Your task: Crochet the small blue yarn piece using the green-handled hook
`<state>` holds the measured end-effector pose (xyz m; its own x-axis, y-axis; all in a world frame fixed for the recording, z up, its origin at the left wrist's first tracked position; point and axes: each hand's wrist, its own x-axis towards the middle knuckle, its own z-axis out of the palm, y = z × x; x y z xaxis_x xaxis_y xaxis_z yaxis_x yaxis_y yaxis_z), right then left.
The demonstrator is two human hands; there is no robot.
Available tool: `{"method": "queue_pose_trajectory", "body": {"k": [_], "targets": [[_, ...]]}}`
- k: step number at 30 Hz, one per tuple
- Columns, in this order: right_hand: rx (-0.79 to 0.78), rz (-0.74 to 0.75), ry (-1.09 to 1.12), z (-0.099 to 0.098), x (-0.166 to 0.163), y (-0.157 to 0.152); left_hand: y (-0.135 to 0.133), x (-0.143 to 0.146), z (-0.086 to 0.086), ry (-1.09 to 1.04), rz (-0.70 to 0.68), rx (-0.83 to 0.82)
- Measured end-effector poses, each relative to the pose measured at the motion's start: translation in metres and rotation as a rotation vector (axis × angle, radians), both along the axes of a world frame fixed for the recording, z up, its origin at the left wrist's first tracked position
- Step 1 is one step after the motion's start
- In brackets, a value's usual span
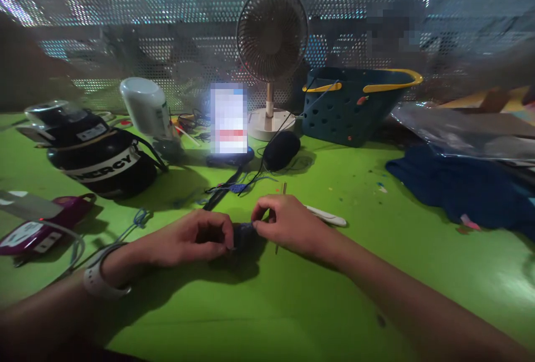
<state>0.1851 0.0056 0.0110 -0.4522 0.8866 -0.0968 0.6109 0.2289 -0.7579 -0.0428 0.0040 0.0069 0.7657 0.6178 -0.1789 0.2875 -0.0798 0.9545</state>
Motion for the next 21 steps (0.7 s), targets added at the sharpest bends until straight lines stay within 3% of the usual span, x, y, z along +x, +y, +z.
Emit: {"method": "queue_pose_trajectory", "body": {"k": [4, 9, 13, 21], "targets": [[-0.045, 0.07, 0.017, -0.0014, 0.0061, 0.0022, -0.0009, 0.0003, 0.0026, 0.027, 0.011, 0.018], [-0.115, 0.117, 0.028, 0.0006, 0.0097, 0.0027, 0.0011, -0.0035, -0.0005, 0.077, -0.014, 0.156], [-0.187, 0.102, 0.051, 0.0039, 0.0104, 0.0022, 0.001, -0.0033, -0.0033, 0.083, -0.013, 0.095], [-0.179, 0.114, 0.029, 0.0074, 0.0106, 0.0017, 0.0016, -0.0008, -0.0039, 0.128, 0.125, 0.053]]}}
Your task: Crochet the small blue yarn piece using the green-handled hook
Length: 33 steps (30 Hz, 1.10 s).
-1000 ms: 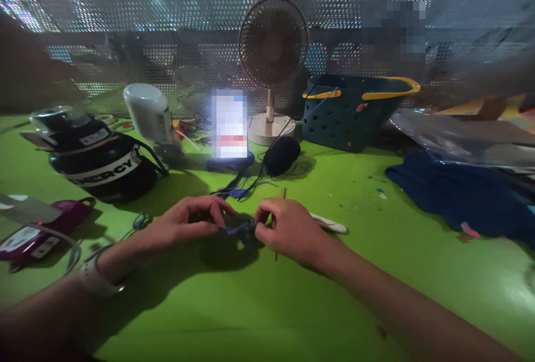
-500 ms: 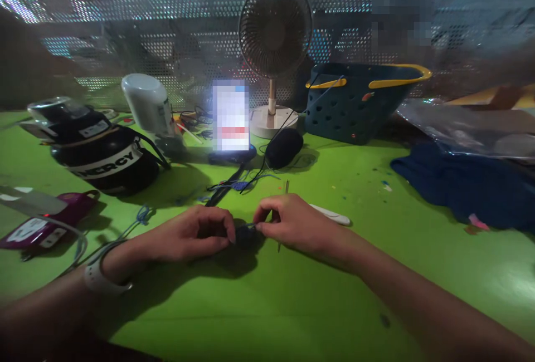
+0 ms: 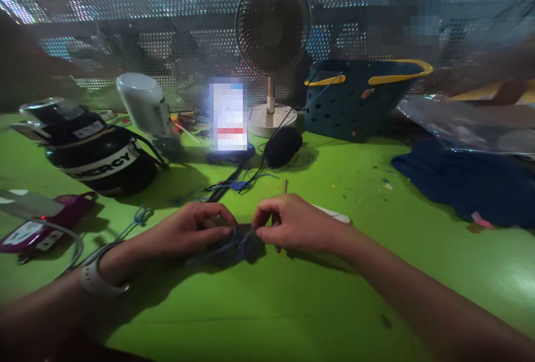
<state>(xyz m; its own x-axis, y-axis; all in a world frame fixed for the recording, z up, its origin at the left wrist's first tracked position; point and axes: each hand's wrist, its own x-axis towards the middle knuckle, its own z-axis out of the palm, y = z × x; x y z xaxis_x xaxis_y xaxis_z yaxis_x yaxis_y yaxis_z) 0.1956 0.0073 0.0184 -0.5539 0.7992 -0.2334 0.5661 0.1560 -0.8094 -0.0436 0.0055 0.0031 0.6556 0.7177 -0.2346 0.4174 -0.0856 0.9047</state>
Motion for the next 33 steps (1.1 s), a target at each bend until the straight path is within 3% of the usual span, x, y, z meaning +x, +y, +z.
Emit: {"method": "queue_pose_trajectory", "body": {"k": [8, 14, 17, 22, 27, 30, 33], "targets": [[-0.225, -0.024, 0.154, -0.003, -0.001, -0.002, -0.001, 0.002, 0.0, 0.043, 0.036, 0.124], [0.0, 0.007, 0.028, -0.003, -0.003, -0.001, 0.001, 0.002, 0.005, 0.106, -0.111, 0.488], [0.055, 0.001, -0.019, -0.002, -0.004, -0.003, 0.0, 0.002, 0.008, -0.005, -0.173, 0.6], [-0.044, -0.094, 0.004, -0.002, -0.004, -0.01, -0.006, 0.006, 0.007, -0.101, -0.11, 0.395], [-0.076, -0.07, 0.04, -0.007, -0.002, -0.014, -0.008, 0.01, 0.008, -0.243, -0.12, 0.218], [-0.09, -0.092, 0.065, -0.01, -0.003, -0.016, -0.009, 0.01, 0.008, -0.294, -0.164, 0.085], [-0.188, -0.135, 0.139, -0.012, -0.004, -0.018, -0.011, 0.01, 0.006, -0.211, -0.264, 0.067]]}}
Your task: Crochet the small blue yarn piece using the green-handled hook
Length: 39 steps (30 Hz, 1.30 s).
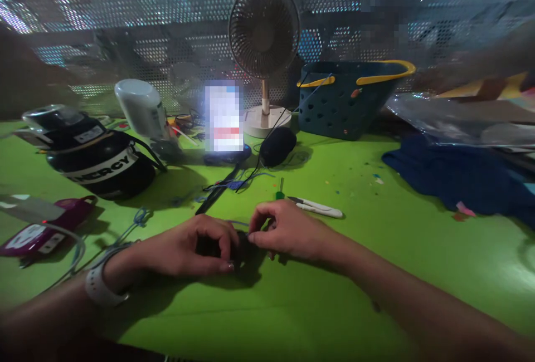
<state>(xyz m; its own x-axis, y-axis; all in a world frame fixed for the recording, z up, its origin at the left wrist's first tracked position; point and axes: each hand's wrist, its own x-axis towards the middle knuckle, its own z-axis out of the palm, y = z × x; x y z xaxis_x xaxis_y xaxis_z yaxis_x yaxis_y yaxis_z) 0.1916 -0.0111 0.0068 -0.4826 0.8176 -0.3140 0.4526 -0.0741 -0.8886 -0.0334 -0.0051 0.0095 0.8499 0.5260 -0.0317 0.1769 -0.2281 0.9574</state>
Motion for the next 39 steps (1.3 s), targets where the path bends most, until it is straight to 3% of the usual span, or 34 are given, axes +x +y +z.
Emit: {"method": "queue_pose_trajectory", "body": {"k": [4, 9, 16, 25, 33, 39], "targets": [[-0.156, -0.04, 0.088, 0.001, 0.002, -0.002, -0.002, 0.0, 0.0, 0.135, -0.039, 0.122], [-0.227, -0.051, 0.205, 0.0, 0.006, 0.001, -0.001, 0.0, 0.001, 0.138, -0.054, 0.202], [0.029, -0.031, 0.035, 0.003, 0.004, -0.002, 0.0, 0.001, 0.001, 0.166, -0.042, 0.163], [-0.246, -0.131, 0.217, 0.005, -0.006, -0.002, 0.002, 0.002, 0.003, 0.168, -0.075, 0.172], [-0.181, -0.106, 0.143, 0.005, -0.002, -0.002, 0.003, 0.002, 0.0, 0.148, -0.073, 0.064], [0.018, -0.133, -0.023, 0.007, 0.001, -0.002, 0.003, 0.001, 0.002, 0.154, -0.046, 0.041]]}}
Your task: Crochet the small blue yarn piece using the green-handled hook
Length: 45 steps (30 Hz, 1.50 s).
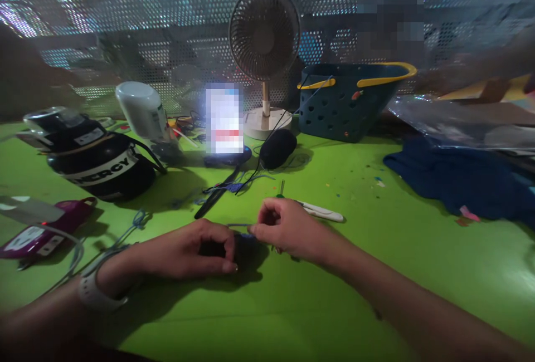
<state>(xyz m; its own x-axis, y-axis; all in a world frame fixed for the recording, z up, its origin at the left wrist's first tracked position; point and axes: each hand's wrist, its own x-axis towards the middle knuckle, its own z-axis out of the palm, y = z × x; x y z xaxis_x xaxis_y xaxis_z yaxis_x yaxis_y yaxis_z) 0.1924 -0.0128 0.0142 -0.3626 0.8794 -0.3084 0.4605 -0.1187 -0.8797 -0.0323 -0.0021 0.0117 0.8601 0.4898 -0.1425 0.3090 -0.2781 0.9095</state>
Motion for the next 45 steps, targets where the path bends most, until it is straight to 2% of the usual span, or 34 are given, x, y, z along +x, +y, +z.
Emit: {"method": "queue_pose_trajectory", "body": {"k": [3, 7, 12, 13, 15, 18, 19, 21, 24, 27, 29, 31, 34, 36, 38, 41, 45], "targets": [[0.157, -0.007, -0.119, 0.001, 0.0, 0.001, 0.0, 0.0, 0.0, 0.021, 0.014, -0.005], [0.449, -0.096, -0.423, 0.003, 0.004, 0.004, 0.0, 0.0, 0.0, 0.057, 0.006, 0.011], [0.674, 0.155, -0.656, 0.003, 0.011, 0.007, 0.0, 0.0, -0.001, 0.055, -0.002, 0.04], [0.721, 0.164, -0.69, 0.003, 0.013, 0.007, 0.0, 0.0, -0.002, 0.05, -0.003, 0.036], [0.782, 0.073, -0.695, 0.004, 0.015, 0.009, 0.0, 0.0, -0.002, 0.043, -0.001, 0.03], [0.651, -0.052, -0.438, 0.006, 0.017, 0.009, 0.0, 0.0, -0.002, 0.031, -0.004, 0.023], [0.592, -0.02, -0.337, 0.005, 0.017, 0.009, 0.0, 0.0, -0.002, 0.026, -0.004, 0.017], [0.527, 0.134, -0.217, 0.002, 0.017, 0.007, 0.0, 0.0, -0.001, 0.021, -0.004, 0.009], [0.598, 0.307, -0.253, -0.003, 0.015, 0.007, 0.0, 0.0, -0.001, 0.026, -0.006, 0.015], [0.623, 0.342, -0.238, -0.005, 0.016, 0.009, 0.0, -0.001, -0.002, 0.027, -0.005, 0.013], [0.562, 0.345, -0.19, -0.003, 0.018, 0.011, 0.0, 0.0, -0.002, 0.03, -0.004, 0.007], [0.401, 0.307, -0.152, 0.0, 0.018, 0.011, 0.001, 0.0, -0.002, 0.031, -0.005, 0.001], [0.088, 0.114, -0.059, 0.0, 0.012, 0.008, 0.001, 0.0, -0.002, 0.019, -0.015, 0.004], [-0.105, -0.015, 0.069, -0.002, 0.006, 0.004, 0.001, 0.0, -0.001, 0.004, -0.025, 0.031], [-0.262, -0.058, 0.242, -0.006, -0.001, 0.002, -0.001, 0.0, 0.001, -0.02, -0.031, 0.079], [-0.378, -0.056, 0.419, -0.01, -0.007, 0.0, -0.003, 0.001, 0.004, -0.05, -0.03, 0.146], [-0.362, -0.068, 0.317, -0.011, -0.007, 0.0, -0.006, 0.0, 0.007, -0.053, 0.005, 0.176]]}}
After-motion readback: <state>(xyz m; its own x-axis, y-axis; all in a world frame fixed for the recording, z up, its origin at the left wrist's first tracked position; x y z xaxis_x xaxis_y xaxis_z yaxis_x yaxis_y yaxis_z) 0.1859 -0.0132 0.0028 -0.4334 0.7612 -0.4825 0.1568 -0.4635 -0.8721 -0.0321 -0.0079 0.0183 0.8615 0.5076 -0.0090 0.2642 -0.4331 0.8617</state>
